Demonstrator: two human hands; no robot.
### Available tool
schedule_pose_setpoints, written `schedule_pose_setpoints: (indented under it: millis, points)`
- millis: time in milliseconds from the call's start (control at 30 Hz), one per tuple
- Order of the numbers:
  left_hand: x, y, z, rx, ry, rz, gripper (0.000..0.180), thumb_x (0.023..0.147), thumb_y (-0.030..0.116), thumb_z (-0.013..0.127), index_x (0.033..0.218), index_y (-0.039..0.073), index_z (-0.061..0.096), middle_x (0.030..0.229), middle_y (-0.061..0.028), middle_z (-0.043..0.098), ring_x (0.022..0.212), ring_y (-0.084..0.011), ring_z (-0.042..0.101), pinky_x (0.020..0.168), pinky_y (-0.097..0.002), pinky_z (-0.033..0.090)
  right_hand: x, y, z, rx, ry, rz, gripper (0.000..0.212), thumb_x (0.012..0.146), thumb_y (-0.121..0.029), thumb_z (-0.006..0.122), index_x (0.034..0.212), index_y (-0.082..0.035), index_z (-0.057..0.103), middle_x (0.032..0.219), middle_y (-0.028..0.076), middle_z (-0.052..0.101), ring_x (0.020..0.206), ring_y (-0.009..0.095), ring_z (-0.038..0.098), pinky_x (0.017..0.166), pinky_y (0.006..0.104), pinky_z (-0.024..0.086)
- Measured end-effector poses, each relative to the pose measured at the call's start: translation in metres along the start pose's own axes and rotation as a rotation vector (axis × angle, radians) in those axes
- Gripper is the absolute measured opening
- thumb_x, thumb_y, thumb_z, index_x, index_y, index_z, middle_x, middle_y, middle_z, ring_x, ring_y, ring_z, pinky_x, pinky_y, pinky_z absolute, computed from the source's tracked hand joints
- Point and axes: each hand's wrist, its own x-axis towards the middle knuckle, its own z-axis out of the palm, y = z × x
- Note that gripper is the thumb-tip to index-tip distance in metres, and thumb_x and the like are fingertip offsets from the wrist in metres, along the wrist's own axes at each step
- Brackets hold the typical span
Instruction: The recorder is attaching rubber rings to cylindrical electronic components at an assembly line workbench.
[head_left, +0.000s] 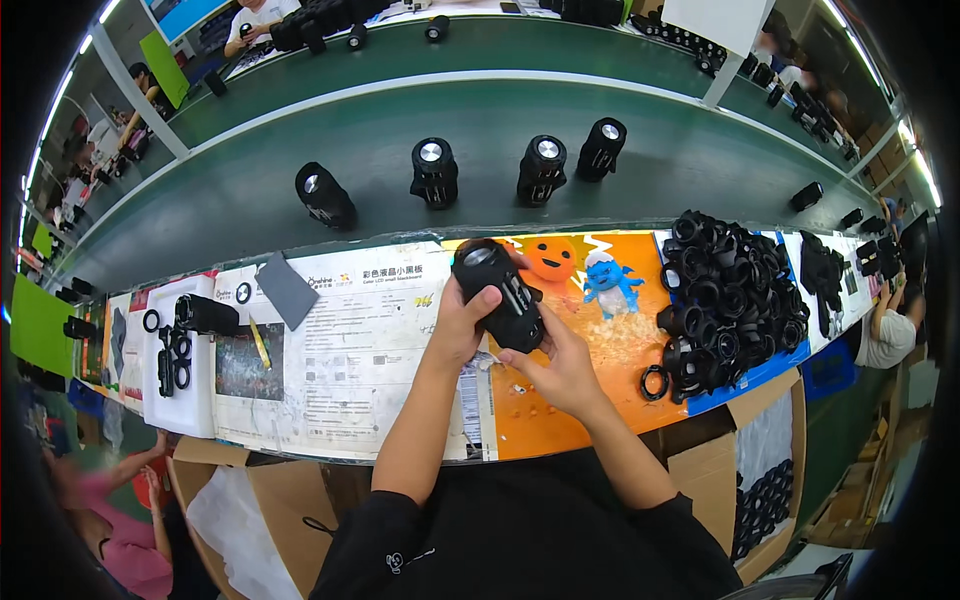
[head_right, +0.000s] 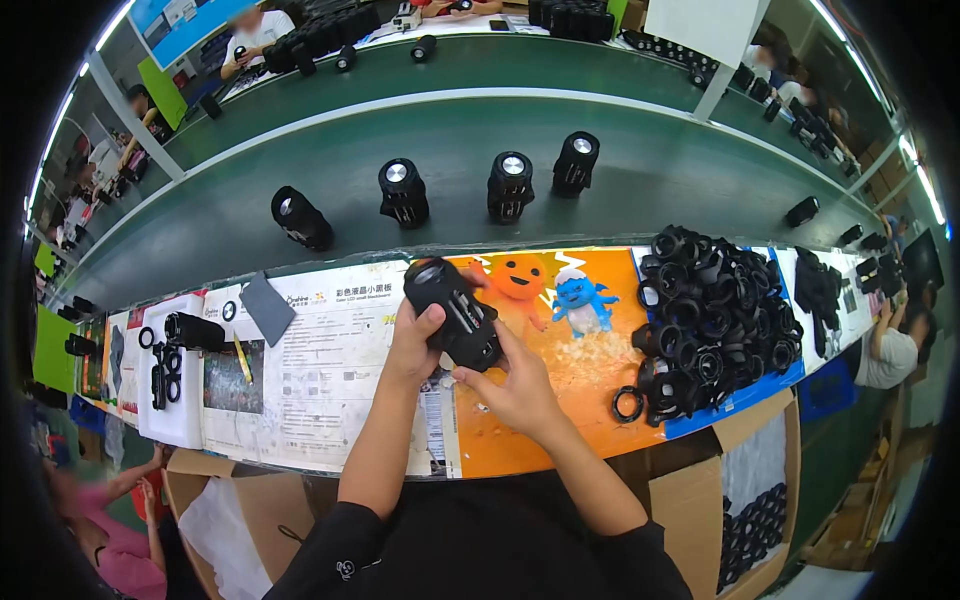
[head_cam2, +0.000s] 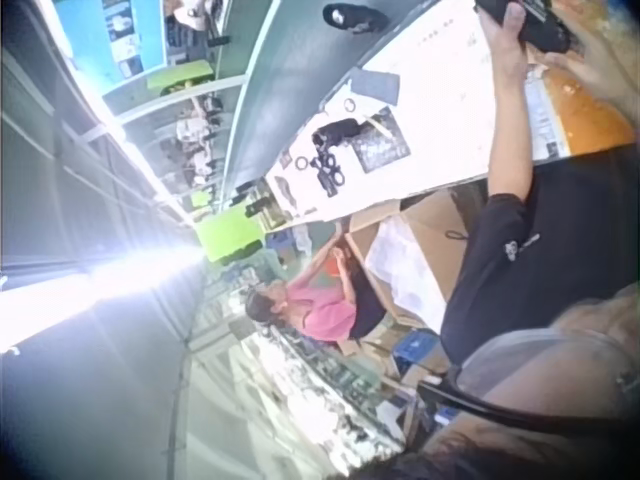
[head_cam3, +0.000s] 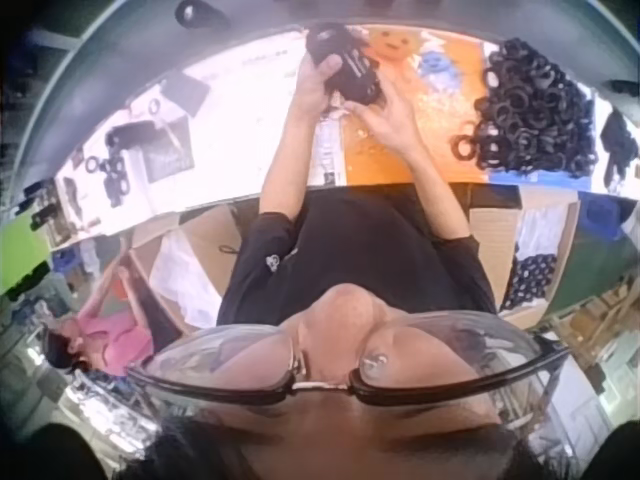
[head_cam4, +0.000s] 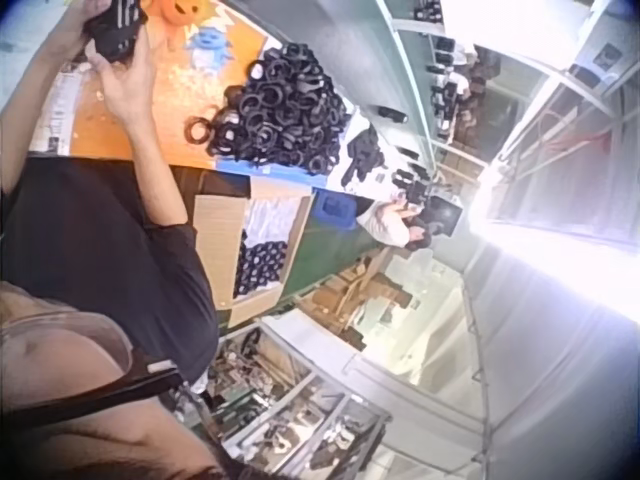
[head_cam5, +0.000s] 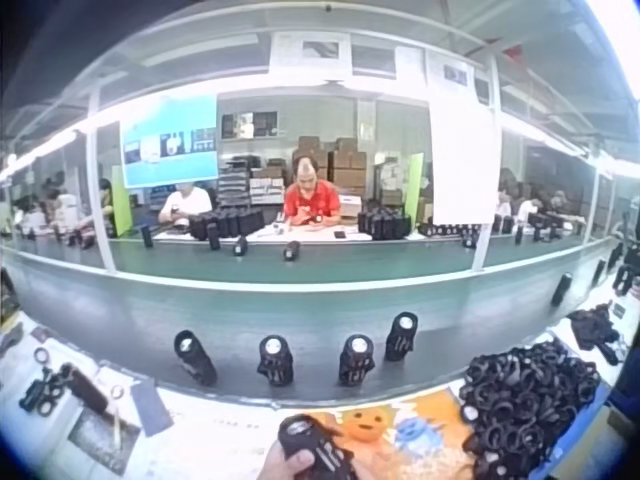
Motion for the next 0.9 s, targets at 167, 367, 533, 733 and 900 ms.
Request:
schedule_pose_setpoints:
  millis: [167, 367, 533, 733, 900]
  points:
    - [-0.003, -0.012, -0.008, -0.109, 0.119, 0.121, 0.068, 0.093, 0.039, 0.092, 0.139, 0.003, 0.059, 0.125, -0.0153, 0.072, 0.114, -0.0298, 0.076, 0.101, -0.0446, 0.066, -0.001, -0.007, 0.01, -0.487, 0.117, -0.243, 0.087, 0.088, -0.014, 0.095, 0.159, 0.008, 0.05, 0.141, 0.025, 0.069, 0.13, 0.034, 0.073, 0.11, 0.0413, 0.057]
    - [-0.003, -0.017, -0.014, -0.148, 0.1, 0.104, 0.079, 0.091, 0.051, 0.092, 0.143, 0.003, 0.055, 0.123, -0.0141, 0.07, 0.114, -0.0307, 0.076, 0.103, -0.0444, 0.065, -0.003, 0.005, 0.015, -0.525, 0.143, -0.301, 0.087, 0.087, -0.02, 0.096, 0.157, 0.009, 0.052, 0.138, 0.028, 0.07, 0.126, 0.038, 0.074, 0.106, 0.0421, 0.059]
    - [-0.003, -0.029, -0.014, -0.166, 0.054, 0.051, 0.082, 0.091, 0.056, 0.091, 0.142, 0.003, 0.055, 0.121, -0.0148, 0.07, 0.113, -0.032, 0.076, 0.103, -0.048, 0.064, -0.005, 0.003, 0.01, -0.484, 0.122, -0.283, 0.088, 0.087, -0.022, 0.097, 0.156, 0.01, 0.052, 0.136, 0.027, 0.072, 0.125, 0.037, 0.075, 0.105, 0.0419, 0.059]
    - [-0.001, -0.041, 0.002, -0.277, 0.053, 0.053, 0.077, 0.088, 0.048, 0.096, 0.137, 0.002, 0.058, 0.119, -0.0136, 0.071, 0.109, -0.0291, 0.077, 0.096, -0.0427, 0.066, -0.008, 0.01, 0.002, -0.454, 0.151, -0.278, 0.089, 0.087, -0.024, 0.097, 0.156, 0.009, 0.052, 0.135, 0.026, 0.072, 0.124, 0.036, 0.075, 0.104, 0.0422, 0.059]
    - [-0.004, -0.043, -0.006, -0.165, 0.09, 0.012, 0.075, 0.093, 0.053, 0.089, 0.138, 0.003, 0.057, 0.116, -0.0145, 0.07, 0.106, -0.0292, 0.077, 0.094, -0.0427, 0.067, -0.01, 0.006, -0.009, -0.445, 0.058, -0.216, 0.086, 0.091, -0.029, 0.094, 0.159, 0.003, 0.053, 0.137, 0.025, 0.072, 0.123, 0.039, 0.075, 0.105, 0.0422, 0.06]
